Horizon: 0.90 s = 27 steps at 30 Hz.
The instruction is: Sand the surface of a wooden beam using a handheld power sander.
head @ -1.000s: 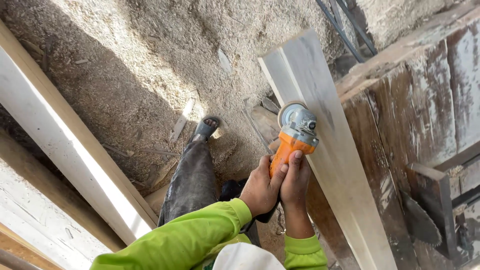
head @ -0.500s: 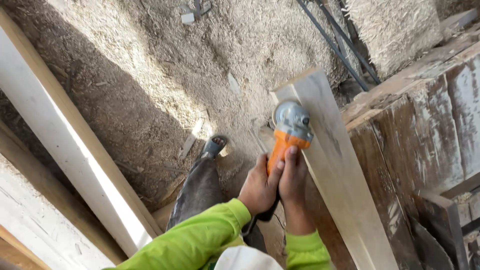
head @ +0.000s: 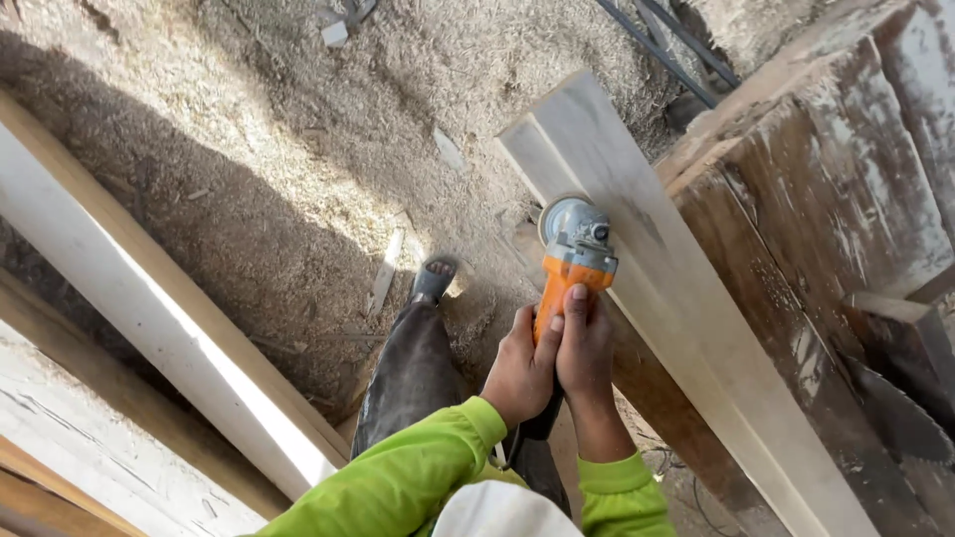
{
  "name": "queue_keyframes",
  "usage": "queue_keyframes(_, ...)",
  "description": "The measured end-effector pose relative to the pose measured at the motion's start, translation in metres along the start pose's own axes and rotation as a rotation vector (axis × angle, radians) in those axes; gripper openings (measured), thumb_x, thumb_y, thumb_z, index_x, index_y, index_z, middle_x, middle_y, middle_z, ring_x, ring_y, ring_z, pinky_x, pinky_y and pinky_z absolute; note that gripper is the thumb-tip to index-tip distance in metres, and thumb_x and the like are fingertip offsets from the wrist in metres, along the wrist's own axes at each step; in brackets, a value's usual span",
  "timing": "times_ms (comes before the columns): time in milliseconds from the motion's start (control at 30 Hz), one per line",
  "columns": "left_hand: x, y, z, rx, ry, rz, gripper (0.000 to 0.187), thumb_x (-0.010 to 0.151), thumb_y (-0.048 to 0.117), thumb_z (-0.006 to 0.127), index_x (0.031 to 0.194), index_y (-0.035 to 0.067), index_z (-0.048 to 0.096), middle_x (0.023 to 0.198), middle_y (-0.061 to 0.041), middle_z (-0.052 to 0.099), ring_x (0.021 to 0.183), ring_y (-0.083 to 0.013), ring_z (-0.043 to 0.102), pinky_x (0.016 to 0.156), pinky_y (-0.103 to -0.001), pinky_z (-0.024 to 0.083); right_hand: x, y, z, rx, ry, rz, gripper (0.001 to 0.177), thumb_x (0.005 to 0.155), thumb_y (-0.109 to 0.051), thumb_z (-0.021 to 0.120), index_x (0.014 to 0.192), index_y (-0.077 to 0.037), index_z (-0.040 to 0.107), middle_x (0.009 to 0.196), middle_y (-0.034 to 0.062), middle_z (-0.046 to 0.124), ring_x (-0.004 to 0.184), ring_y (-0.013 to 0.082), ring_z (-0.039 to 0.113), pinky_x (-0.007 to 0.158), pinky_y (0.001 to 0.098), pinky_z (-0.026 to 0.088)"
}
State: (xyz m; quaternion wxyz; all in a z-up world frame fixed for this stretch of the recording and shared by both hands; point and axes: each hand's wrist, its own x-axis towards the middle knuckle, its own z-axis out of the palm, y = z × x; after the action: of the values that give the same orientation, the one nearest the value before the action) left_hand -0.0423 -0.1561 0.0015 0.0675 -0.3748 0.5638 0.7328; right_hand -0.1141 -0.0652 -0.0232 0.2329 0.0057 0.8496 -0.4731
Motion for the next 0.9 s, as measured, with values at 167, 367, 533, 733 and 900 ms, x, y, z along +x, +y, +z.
queue_keyframes(167, -0.022, -0.027, 0.029, 0.019, -0.069, 0.012, 0.053, 0.103, 0.043, 0.049, 0.129, -0.003, 0.052, 0.108, -0.032, 0.07, 0.107, -0.0488, 0.068, 0.088, -0.049, 0.053, -0.026, 0.035, -0.027, 0.077, 0.043, 0.045, 0.058, 0.104, -0.052, 0.046, 0.12, 0.002, 0.061, 0.103, 0.012, 0.07, 0.092, 0.02, 0.067, 0.081, 0.0345, 0.054)
queue_keyframes(367, -0.054, -0.053, 0.076, 0.052, -0.183, 0.002, 0.049, 0.104, 0.041, 0.048, 0.128, -0.002, 0.052, 0.107, -0.03, 0.072, 0.105, -0.0461, 0.071, 0.088, -0.047, 0.054, -0.068, 0.069, -0.073, 0.101, 0.14, 0.079, 0.055, 0.105, -0.051, 0.047, 0.119, 0.0, 0.061, 0.099, 0.0115, 0.069, 0.089, 0.02, 0.064, 0.08, 0.0343, 0.053)
queue_keyframes(533, -0.087, -0.085, 0.122, 0.118, -0.25, 0.017, 0.048, 0.104, 0.04, 0.048, 0.13, -0.001, 0.052, 0.107, -0.03, 0.071, 0.106, -0.047, 0.069, 0.087, -0.047, 0.054, -0.106, 0.109, -0.116, 0.16, 0.217, 0.09, 0.054, 0.104, -0.051, 0.047, 0.119, -0.001, 0.062, 0.099, 0.0097, 0.069, 0.088, 0.0186, 0.064, 0.079, 0.0334, 0.053)
queue_keyframes(733, -0.13, -0.132, 0.189, 0.211, -0.351, 0.019, 0.046, 0.104, 0.04, 0.048, 0.128, 0.0, 0.054, 0.104, -0.029, 0.072, 0.101, -0.0475, 0.07, 0.083, -0.049, 0.055, -0.157, 0.168, -0.177, 0.195, 0.342, 0.165, 0.053, 0.104, -0.05, 0.048, 0.114, -0.001, 0.063, 0.095, 0.0089, 0.07, 0.085, 0.0177, 0.064, 0.076, 0.0335, 0.053)
queue_keyframes(900, -0.169, -0.171, 0.254, 0.299, -0.45, 0.065, 0.046, 0.105, 0.039, 0.049, 0.126, -0.001, 0.054, 0.103, -0.031, 0.071, 0.101, -0.0509, 0.067, 0.081, -0.053, 0.054, -0.205, 0.233, -0.236, 0.218, 0.461, 0.203, 0.056, 0.103, -0.054, 0.047, 0.113, -0.001, 0.064, 0.093, 0.0075, 0.07, 0.083, 0.0158, 0.064, 0.073, 0.0323, 0.053)
